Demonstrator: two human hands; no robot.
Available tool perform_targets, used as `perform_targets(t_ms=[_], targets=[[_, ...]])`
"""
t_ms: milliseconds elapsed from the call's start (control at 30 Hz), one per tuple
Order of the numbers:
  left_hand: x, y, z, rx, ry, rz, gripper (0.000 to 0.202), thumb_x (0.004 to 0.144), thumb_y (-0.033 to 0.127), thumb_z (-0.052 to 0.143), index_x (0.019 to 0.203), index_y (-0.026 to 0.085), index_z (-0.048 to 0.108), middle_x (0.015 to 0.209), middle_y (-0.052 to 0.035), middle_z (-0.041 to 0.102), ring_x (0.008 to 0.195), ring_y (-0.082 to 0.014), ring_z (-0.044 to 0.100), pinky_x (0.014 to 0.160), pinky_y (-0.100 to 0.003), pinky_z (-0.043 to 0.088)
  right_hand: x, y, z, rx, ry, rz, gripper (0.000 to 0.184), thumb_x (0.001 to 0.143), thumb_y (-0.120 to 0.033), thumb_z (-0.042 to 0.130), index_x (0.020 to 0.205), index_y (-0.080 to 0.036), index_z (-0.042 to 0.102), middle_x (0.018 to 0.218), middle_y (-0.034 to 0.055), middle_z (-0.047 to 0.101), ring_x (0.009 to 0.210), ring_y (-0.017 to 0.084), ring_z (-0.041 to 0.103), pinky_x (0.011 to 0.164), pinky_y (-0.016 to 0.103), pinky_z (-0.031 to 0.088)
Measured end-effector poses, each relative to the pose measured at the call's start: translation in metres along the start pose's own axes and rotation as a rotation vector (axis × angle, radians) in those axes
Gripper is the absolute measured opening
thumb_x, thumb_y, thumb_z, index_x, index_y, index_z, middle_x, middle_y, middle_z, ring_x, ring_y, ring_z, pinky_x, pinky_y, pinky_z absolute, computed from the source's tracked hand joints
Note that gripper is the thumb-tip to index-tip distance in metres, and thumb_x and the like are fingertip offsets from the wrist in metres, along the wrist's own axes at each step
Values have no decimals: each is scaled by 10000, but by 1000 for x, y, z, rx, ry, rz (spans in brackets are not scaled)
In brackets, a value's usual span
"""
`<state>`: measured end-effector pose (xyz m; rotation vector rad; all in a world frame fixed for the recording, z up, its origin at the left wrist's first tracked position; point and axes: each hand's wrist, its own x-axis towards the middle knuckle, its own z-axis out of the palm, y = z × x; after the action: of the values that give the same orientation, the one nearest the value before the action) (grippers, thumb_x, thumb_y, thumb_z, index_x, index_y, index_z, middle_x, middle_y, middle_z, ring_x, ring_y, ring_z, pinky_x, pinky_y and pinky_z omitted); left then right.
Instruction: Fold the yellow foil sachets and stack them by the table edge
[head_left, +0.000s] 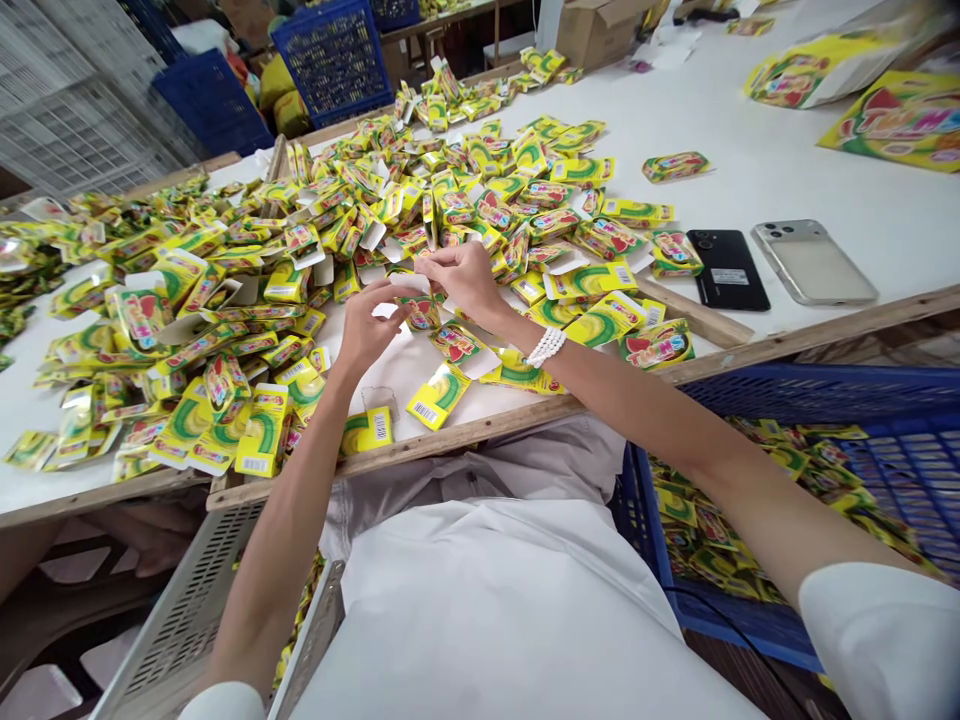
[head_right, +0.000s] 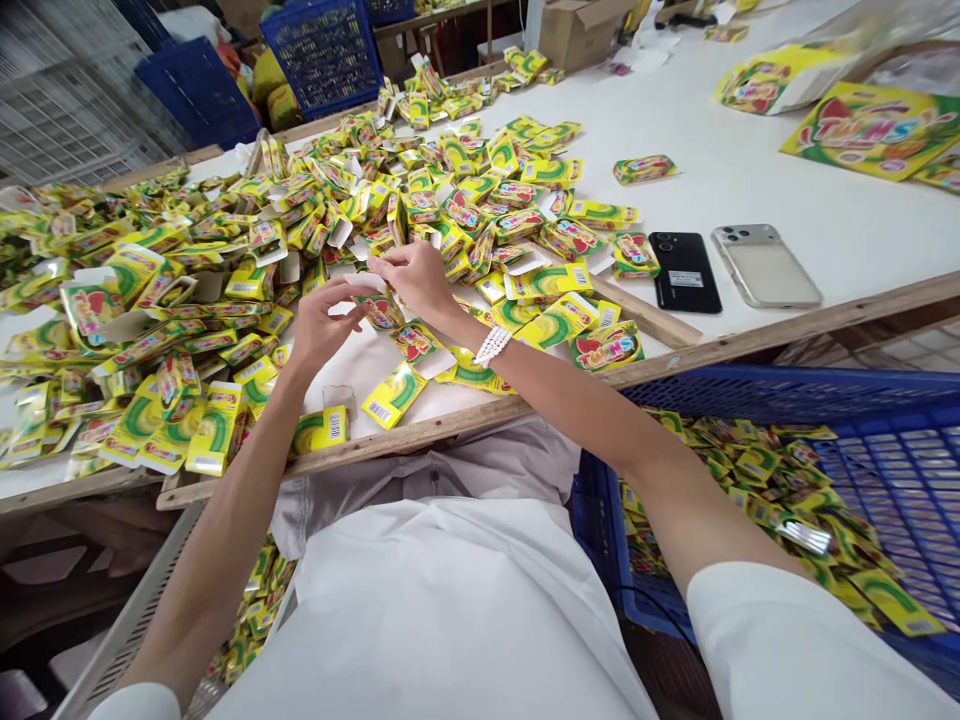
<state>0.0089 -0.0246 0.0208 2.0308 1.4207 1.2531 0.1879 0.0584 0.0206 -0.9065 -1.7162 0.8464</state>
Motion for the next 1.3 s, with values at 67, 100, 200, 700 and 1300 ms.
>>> perform_targets(t_ms=[67, 100, 200, 700, 1300], targets=[[0, -1, 0, -5, -1, -6, 259, 916, 405, 744, 1027, 203, 863, 1063, -98, 770, 875, -180, 719, 545, -195, 597, -1, -2, -1, 1, -2, -5, 468, 991, -547, 720, 743, -151, 682, 675, 34, 606, 776, 172, 617, 690, 270, 499], [0, -2, 0, -6, -3, -9, 261, 912, 401, 745, 1029, 200, 863, 1058, -97, 768, 866, -174, 717, 551, -192, 600, -2, -4, -2, -2, -6, -8, 488, 995, -548, 714, 714, -153, 661, 655, 31, 586, 759, 165, 603, 680, 268, 485], [0, -3, 0, -14, 2, -13, 282, 911, 434, 757, 1023, 195, 855, 1078, -98, 771, 864, -169, 719, 559, -185, 603, -4, -7, -4, -22, -23, -9, 554, 996, -539, 705, 614, -159, 576, 588, 21, 519, 701, 144, 549, 650, 264, 438], [2, -5, 2, -187, 151, -100, 337, 893, 508, 784, 1056, 232, 681, 1183, -65, 758, 919, -159, 730, 566, -180, 621, -7, -8, -4, 19, -108, -22, 104, 873, -193, 775, 903, -136, 856, 898, 82, 828, 851, 213, 780, 799, 299, 605], [4, -11, 2, -148, 123, -104, 490, 893, 661, 765, 1033, 192, 748, 1080, -71, 771, 820, -151, 727, 495, -179, 587, -10, -9, -4, -82, -145, -137, 181, 902, -127, 714, 949, -167, 884, 960, 71, 825, 953, 225, 745, 923, 325, 580]])
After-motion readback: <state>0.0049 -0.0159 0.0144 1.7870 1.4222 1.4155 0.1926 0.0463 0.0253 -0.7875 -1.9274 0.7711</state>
